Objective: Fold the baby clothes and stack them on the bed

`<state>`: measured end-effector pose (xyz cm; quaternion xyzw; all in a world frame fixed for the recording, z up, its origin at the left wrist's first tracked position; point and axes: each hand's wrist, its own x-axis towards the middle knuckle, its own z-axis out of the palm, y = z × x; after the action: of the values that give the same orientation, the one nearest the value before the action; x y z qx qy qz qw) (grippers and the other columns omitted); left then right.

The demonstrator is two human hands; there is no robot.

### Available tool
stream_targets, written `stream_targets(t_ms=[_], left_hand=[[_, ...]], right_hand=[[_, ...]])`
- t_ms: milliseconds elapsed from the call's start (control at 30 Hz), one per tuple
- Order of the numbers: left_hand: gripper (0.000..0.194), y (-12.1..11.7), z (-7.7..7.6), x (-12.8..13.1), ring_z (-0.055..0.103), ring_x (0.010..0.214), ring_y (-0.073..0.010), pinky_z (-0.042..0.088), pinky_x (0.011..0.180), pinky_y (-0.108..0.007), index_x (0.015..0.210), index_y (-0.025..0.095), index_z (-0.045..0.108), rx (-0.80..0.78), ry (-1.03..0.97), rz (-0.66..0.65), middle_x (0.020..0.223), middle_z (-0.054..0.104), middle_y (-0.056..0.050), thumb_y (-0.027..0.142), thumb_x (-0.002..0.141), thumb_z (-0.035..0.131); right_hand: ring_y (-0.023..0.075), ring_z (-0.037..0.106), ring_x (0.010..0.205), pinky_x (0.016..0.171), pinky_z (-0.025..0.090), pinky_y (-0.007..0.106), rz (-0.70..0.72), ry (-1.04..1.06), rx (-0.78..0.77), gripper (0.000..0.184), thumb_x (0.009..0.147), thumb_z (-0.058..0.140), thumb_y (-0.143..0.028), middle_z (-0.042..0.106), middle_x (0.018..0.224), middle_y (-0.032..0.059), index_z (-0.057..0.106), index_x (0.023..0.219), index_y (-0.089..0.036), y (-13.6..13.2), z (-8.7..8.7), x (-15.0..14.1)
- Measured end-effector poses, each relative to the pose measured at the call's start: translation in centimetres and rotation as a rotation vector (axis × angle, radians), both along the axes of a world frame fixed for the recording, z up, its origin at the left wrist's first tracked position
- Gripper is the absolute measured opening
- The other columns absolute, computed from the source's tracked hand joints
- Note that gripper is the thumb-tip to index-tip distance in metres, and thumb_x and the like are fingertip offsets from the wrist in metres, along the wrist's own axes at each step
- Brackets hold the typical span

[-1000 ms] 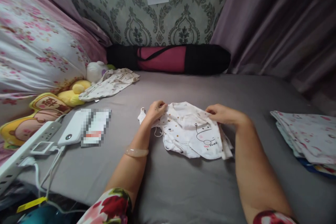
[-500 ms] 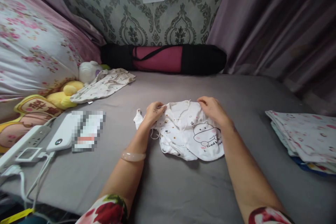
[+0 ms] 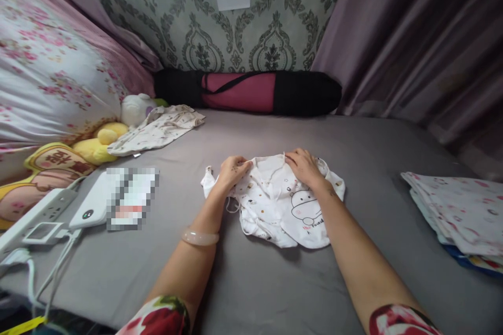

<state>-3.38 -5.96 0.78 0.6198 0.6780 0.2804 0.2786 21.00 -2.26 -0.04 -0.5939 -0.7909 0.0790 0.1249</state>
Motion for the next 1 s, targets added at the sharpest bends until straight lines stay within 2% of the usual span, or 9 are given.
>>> stream_targets(t_ms=[200, 400, 567, 667, 733, 1000], left_hand=[[0.035, 0.1, -0.2, -0.2, 0.058, 0.066, -0.0174, 0.042, 0.059, -0.024, 0.089, 0.016, 0.075, 0.009, -0.028, 0.014, 0.065, 0.064, -0.003, 0.042, 0.081, 0.053], [0.035, 0.4, -0.2, -0.4, 0.053, 0.062, -0.0144, 0.039, 0.056, -0.022, 0.083, 0.014, 0.074, 0.049, -0.104, 0.005, 0.063, 0.061, -0.001, 0.042, 0.079, 0.052], [0.037, -0.1, 1.0, -0.5, 0.046, 0.057, -0.0115, 0.034, 0.052, -0.021, 0.076, 0.013, 0.070, 0.112, -0.176, -0.033, 0.058, 0.052, 0.002, 0.046, 0.076, 0.054], [0.041, -0.6, 2.9, -0.7, 0.044, 0.056, -0.0107, 0.033, 0.051, -0.021, 0.077, 0.013, 0.069, 0.159, -0.229, -0.068, 0.058, 0.051, 0.002, 0.051, 0.076, 0.055], [0.042, -1.0, 4.6, -0.9, 0.044, 0.055, -0.0103, 0.032, 0.050, -0.021, 0.078, 0.012, 0.069, 0.202, -0.245, -0.093, 0.059, 0.052, 0.002, 0.052, 0.076, 0.056], [0.028, -2.1, 14.7, -1.5, 0.050, 0.063, -0.0107, 0.038, 0.055, -0.021, 0.083, 0.014, 0.071, 0.554, -0.035, -0.299, 0.070, 0.063, -0.002, 0.039, 0.081, 0.058]], right_hand=[[0.0223, 0.054, 0.104, 0.092, 0.037, 0.031, 0.041, 0.148, 0.090, 0.027, 0.095, 0.042, -0.028, 0.064, 0.109, 0.0092, 0.066, 0.104, -0.019, 0.0, 0.9, 0.8], [0.0180, 0.062, 0.086, 0.079, 0.043, 0.026, 0.045, 0.367, 0.061, 0.025, 0.090, 0.049, -0.033, 0.071, 0.096, 0.0045, 0.068, 0.101, -0.020, -0.6, 3.4, 2.0], [0.0182, 0.063, 0.086, 0.082, 0.044, 0.027, 0.102, 0.431, 0.132, 0.025, 0.088, 0.052, -0.034, 0.072, 0.094, 0.0044, 0.071, 0.096, -0.020, -1.7, 5.5, 2.4], [0.0188, 0.063, 0.090, 0.084, 0.044, 0.028, 0.106, 0.468, 0.191, 0.027, 0.088, 0.052, -0.035, 0.072, 0.099, 0.0048, 0.072, 0.099, -0.020, -2.8, 7.2, 2.7], [0.0193, 0.063, 0.090, 0.083, 0.045, 0.028, 0.101, 0.496, 0.205, 0.029, 0.087, 0.053, -0.038, 0.072, 0.098, 0.0052, 0.072, 0.099, -0.019, -3.6, 8.5, 3.2], [0.0190, 0.061, 0.077, 0.066, 0.044, 0.028, 0.165, 0.430, 0.162, 0.040, 0.086, 0.054, -0.052, 0.071, 0.086, 0.0045, 0.072, 0.097, -0.018, -6.6, 15.8, 6.1]])
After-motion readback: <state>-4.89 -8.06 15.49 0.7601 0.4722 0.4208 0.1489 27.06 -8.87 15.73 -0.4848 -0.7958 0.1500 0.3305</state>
